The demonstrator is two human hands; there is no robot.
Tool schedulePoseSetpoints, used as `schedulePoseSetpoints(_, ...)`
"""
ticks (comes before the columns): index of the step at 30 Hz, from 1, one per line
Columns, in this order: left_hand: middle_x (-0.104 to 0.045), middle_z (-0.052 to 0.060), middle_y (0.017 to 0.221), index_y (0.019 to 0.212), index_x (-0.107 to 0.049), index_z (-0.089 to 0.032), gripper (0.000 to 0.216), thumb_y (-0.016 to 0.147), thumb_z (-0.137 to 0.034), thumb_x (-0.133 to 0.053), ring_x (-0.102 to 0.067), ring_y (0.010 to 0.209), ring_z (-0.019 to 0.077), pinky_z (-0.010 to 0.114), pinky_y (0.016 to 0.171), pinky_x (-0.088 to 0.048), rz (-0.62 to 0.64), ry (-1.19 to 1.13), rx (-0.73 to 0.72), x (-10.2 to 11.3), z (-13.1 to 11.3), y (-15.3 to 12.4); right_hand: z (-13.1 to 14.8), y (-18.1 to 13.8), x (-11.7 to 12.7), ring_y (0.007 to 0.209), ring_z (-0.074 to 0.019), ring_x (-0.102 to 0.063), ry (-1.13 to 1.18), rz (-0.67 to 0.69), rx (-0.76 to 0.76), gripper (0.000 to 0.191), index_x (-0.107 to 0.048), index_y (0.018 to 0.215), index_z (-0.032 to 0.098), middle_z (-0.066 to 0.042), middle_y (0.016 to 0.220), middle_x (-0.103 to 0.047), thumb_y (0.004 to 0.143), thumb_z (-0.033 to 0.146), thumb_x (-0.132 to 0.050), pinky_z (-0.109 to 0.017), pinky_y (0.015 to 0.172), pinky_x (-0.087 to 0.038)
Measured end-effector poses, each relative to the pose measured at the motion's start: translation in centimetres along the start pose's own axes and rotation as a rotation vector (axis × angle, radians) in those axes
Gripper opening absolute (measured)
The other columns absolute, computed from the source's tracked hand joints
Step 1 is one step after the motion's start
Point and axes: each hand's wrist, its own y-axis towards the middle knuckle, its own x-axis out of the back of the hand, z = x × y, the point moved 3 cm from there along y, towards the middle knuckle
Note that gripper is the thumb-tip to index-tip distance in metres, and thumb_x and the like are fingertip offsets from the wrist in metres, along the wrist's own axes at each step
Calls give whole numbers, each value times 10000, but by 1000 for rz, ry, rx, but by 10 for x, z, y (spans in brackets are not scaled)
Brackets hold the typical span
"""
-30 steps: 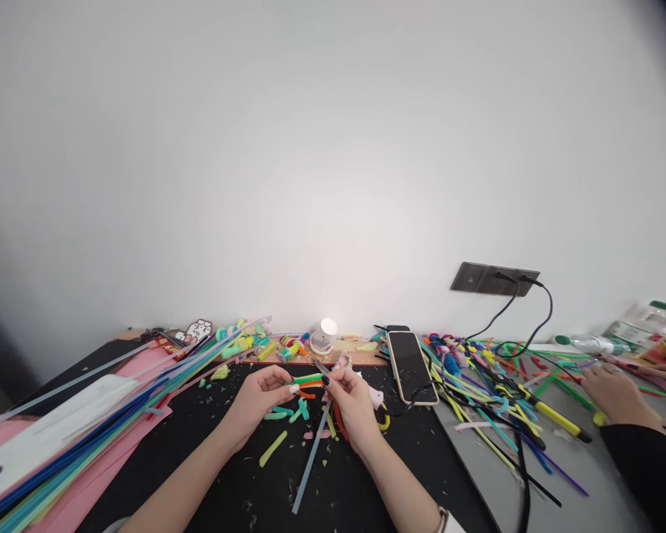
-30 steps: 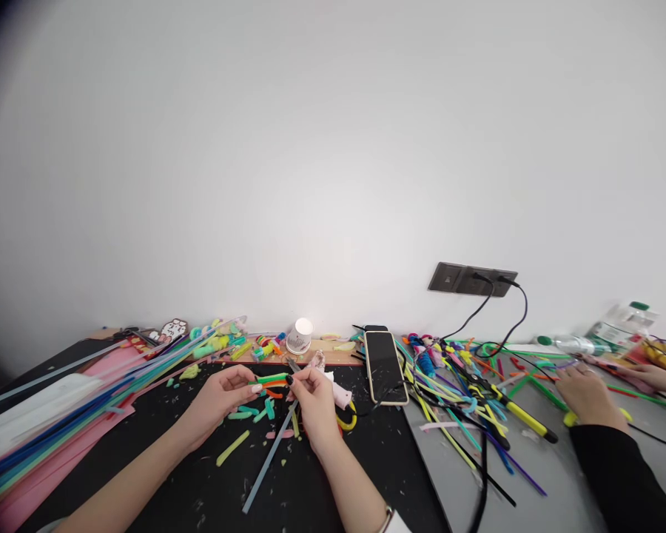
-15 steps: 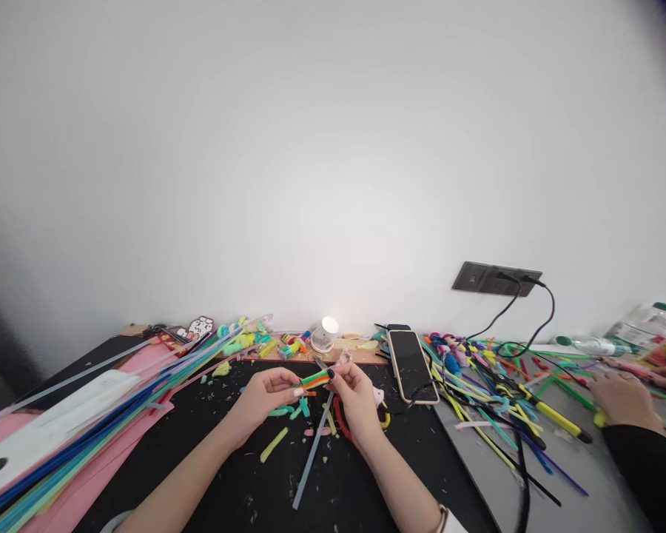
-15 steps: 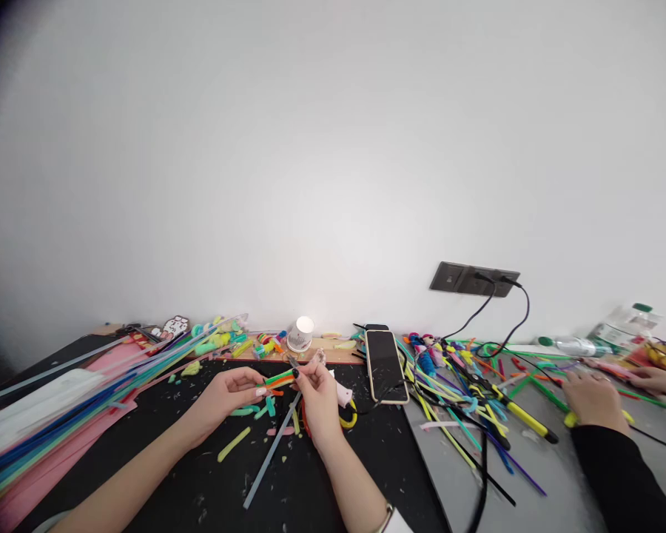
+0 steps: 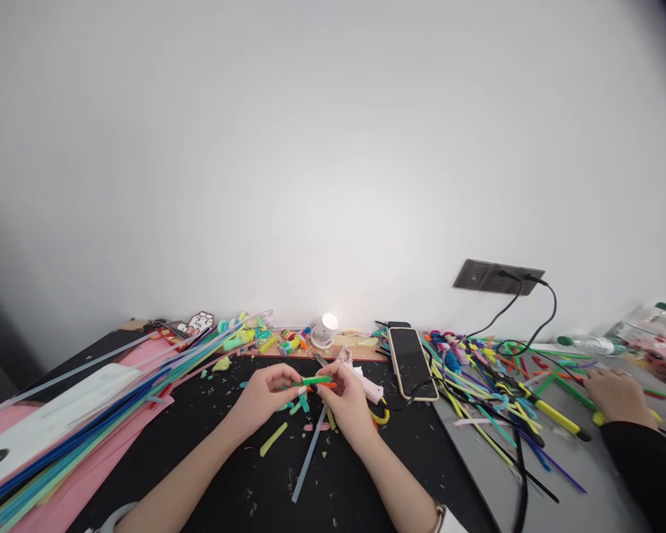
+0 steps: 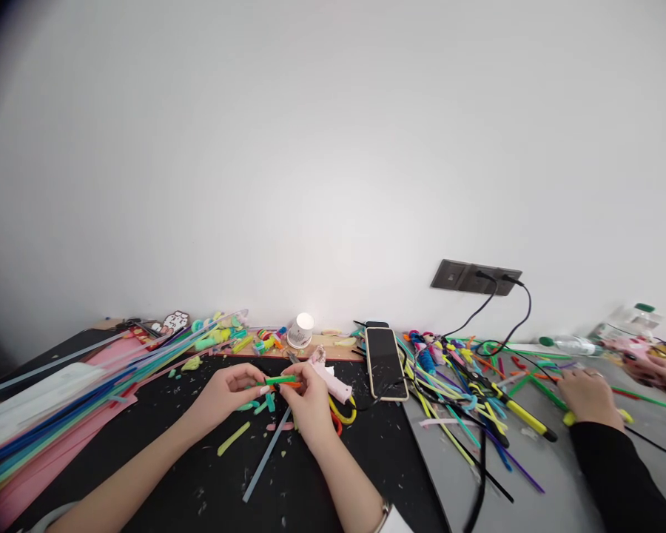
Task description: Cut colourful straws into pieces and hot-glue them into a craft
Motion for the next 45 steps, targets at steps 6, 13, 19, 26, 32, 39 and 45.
schedulePoseSetpoints(6, -689, 18, 718, 733, -610, -185, 240, 638, -342, -764, -681, 736, 205, 357, 756, -555, -20, -1, -46, 1, 0, -1, 0, 0, -1, 712, -174, -613, -38, -8, 8, 179, -619, 845, 190, -3, 771, -636, 670, 228, -614, -288, 662, -489)
schedulePoseSetpoints(13, -726, 60, 852, 852, -664, -172, 259, 706, -376, -724, -698, 831, 228, 369, 813, -568, 14, 45, -50, 0, 1, -3, 1, -4, -2, 675, -166, -587, -80, -16, -15, 144, -614, 836, 199, 7, 746, -614, 704, 256, -604, -271, 597, -486)
schedulePoseSetpoints(19, -707, 44, 849, 838, -655, -183, 228, 697, -344, -735, -690, 844, 225, 347, 797, -568, 19, 57, -70, -1, 2, -2, 0, -4, -2, 700, -174, -610, -59, -27, 5, 168, -621, 853, 203, -1, 775, -642, 689, 236, -629, -290, 634, -508)
schedulePoseSetpoints(26, -704, 46, 838, 807, -653, -180, 220, 679, -345, -722, -685, 821, 224, 366, 798, -568, -75, 32, -73, 6, 5, 4, 3, 2, 0, 805, -195, -664, 82, -15, -1, 258, -654, 909, 209, -31, 862, -701, 655, 246, -678, -323, 745, -540)
schedulePoseSetpoints(32, -700, 71, 1051, 885, -603, -195, 240, 717, -332, -705, -674, 987, 240, 375, 889, -551, 43, 75, -119, 0, 1, -2, 1, 1, 1, 774, -193, -673, 39, 2, 13, 190, -667, 854, 197, -35, 834, -712, 666, 228, -665, -316, 716, -548)
schedulePoseSetpoints(39, -660, -4, 804, 822, -571, -227, 134, 826, -355, -608, -637, 774, 188, 290, 726, -501, 82, 406, -185, -1, -11, -9, -2, -2, -7, 790, -210, -699, 31, 64, 18, 203, -684, 882, 205, -39, 843, -736, 684, 216, -639, -337, 726, -565)
schedulePoseSetpoints(45, -651, 2, 781, 806, -552, -230, 141, 836, -366, -574, -648, 767, 194, 295, 720, -513, -16, 388, -188, 3, -8, -5, 12, 1, 1, 861, -215, -677, -28, 30, 88, 256, -672, 946, 206, -65, 959, -718, 693, 236, -639, -329, 745, -550)
